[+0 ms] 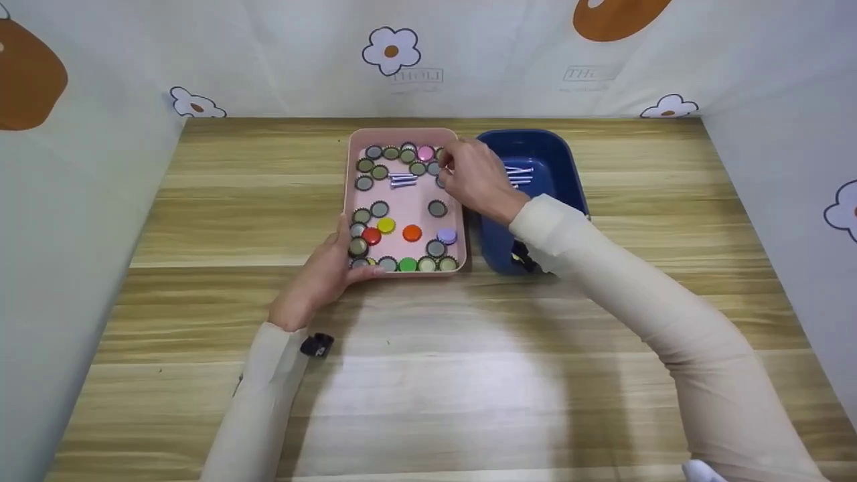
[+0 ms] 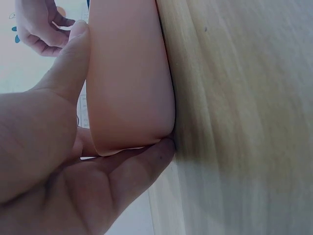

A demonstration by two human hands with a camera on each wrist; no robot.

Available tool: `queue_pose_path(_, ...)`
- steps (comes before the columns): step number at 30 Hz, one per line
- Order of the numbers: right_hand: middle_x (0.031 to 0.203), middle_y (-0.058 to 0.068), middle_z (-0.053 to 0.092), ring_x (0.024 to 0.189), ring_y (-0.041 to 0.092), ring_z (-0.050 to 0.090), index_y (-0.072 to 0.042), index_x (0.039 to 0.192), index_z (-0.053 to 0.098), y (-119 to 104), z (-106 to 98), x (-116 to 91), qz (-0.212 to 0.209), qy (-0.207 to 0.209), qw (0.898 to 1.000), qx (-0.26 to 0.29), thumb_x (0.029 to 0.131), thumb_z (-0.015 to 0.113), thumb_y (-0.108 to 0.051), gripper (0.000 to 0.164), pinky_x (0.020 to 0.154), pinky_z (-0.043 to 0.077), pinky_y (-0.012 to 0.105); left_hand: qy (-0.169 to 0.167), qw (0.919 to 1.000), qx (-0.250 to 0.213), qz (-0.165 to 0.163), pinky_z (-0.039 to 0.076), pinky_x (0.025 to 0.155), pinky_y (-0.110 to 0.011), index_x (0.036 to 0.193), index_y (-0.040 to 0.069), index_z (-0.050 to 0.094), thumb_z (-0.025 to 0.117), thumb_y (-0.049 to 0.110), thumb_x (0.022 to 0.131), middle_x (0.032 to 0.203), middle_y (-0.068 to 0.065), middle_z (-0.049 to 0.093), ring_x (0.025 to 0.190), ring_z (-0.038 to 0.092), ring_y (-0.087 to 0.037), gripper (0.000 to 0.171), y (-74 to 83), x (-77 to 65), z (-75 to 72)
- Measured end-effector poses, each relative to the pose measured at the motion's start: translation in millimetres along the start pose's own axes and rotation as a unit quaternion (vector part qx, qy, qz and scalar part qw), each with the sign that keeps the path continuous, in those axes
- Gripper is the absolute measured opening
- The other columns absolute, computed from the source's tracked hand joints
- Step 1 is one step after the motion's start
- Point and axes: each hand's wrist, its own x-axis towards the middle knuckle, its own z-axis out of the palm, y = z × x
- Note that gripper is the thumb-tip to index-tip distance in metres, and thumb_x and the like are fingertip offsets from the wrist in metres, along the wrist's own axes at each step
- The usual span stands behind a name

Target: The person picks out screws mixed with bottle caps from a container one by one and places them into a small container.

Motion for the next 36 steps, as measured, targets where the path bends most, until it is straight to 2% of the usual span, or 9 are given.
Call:
queue_pose_path(7, 0.110, 0.011, 0.069, 0.099, 0.023, 0.060, -0.004, 0.110, 0.069, -2, 3, 6, 0.013, -0.014, 0.999, 0.049, 0.092, 0.061, -0.007, 0.020, 0.092, 0.057, 0.036, -0.002, 1.0000, -0.004, 0.000, 0.017, 0.128, -0.048, 0.162, 0.023, -0.003, 0.074, 0.034, 0.090, 0.161, -0.011, 0.035, 0.148, 0.038, -0.025, 0.106, 0.8, 1.3, -0.4)
queue_pose_path(13, 0.103, 0.012, 0.069, 0.090, 0.022, 0.059, -0.001, 0.107, 0.070, -3, 9, 12, 0.015, -0.018, 0.995, 0.092, 0.090, 0.058, -0.002, 0.021, 0.078, 0.054, 0.029, -0.006, 0.9991, -0.041, -0.010, 0.016, 0.128, -0.047, 0.162, 0.023, 0.007, 0.070, 0.037, 0.093, 0.159, -0.006, 0.038, 0.148, 0.038, -0.022, 0.095, 0.1, 3.1, -0.2)
queue_pose_path(17, 0.102, 0.012, 0.070, 0.087, 0.020, 0.059, 0.001, 0.105, 0.071, -4, 13, 16, 0.015, -0.018, 0.995, 0.097, 0.088, 0.058, -0.001, 0.021, 0.077, 0.053, 0.028, -0.007, 0.9978, -0.064, -0.011, 0.015, 0.129, -0.046, 0.162, 0.025, 0.012, 0.067, 0.038, 0.094, 0.157, -0.004, 0.042, 0.146, 0.041, -0.020, 0.088, 0.5, 4.1, 0.3)
queue_pose_path(21, 0.104, 0.013, 0.070, 0.089, 0.019, 0.060, 0.000, 0.105, 0.070, -5, 16, 19, 0.025, -0.024, 0.993, 0.112, 0.089, 0.060, -0.001, 0.019, 0.083, 0.055, 0.029, -0.013, 0.9964, -0.084, -0.008, 0.014, 0.129, -0.045, 0.161, 0.026, 0.014, 0.053, 0.046, 0.100, 0.155, -0.002, 0.044, 0.145, 0.043, -0.018, 0.076, 0.4, 6.0, 1.1)
queue_pose_path(24, 0.105, 0.012, 0.069, 0.091, 0.018, 0.060, -0.001, 0.105, 0.070, -7, 18, 22, 0.033, -0.029, 0.991, 0.129, 0.090, 0.060, -0.001, 0.017, 0.083, 0.055, 0.028, -0.011, 0.9973, -0.073, -0.005, 0.014, 0.129, -0.045, 0.162, 0.025, 0.013, 0.053, 0.045, 0.100, 0.155, -0.003, 0.044, 0.145, 0.043, -0.019, 0.076, -0.3, 6.3, 1.2)
queue_pose_path(26, 0.105, 0.012, 0.069, 0.091, 0.017, 0.060, 0.000, 0.105, 0.070, -7, 20, 23, 0.035, -0.030, 0.990, 0.134, 0.091, 0.062, -0.003, 0.017, 0.083, 0.055, 0.028, -0.006, 0.9988, -0.048, 0.000, 0.014, 0.129, -0.046, 0.162, 0.023, 0.011, 0.064, 0.039, 0.096, 0.155, -0.006, 0.044, 0.145, 0.043, -0.021, 0.086, -1.0, 5.0, 1.0)
queue_pose_path(29, 0.105, 0.010, 0.068, 0.091, 0.017, 0.060, 0.001, 0.106, 0.071, -7, 24, 26, 0.040, -0.035, 0.988, 0.142, 0.092, 0.063, -0.005, 0.017, 0.083, 0.054, 0.027, -0.001, 0.9996, -0.029, 0.000, 0.016, 0.129, -0.046, 0.162, 0.021, 0.010, 0.069, 0.035, 0.093, 0.154, -0.008, 0.043, 0.144, 0.043, -0.021, 0.091, -1.1, 4.1, 0.5)
queue_pose_path(36, 0.103, 0.009, 0.065, 0.091, 0.017, 0.057, 0.003, 0.109, 0.070, -5, 32, 29, 0.058, -0.050, 0.982, 0.175, 0.093, 0.064, -0.003, 0.018, 0.076, 0.051, 0.023, -0.003, 0.9988, -0.050, 0.003, 0.014, 0.129, -0.046, 0.161, 0.021, 0.015, 0.057, 0.039, 0.100, 0.156, -0.006, 0.043, 0.146, 0.040, -0.021, 0.076, 0.1, 5.1, 0.6)
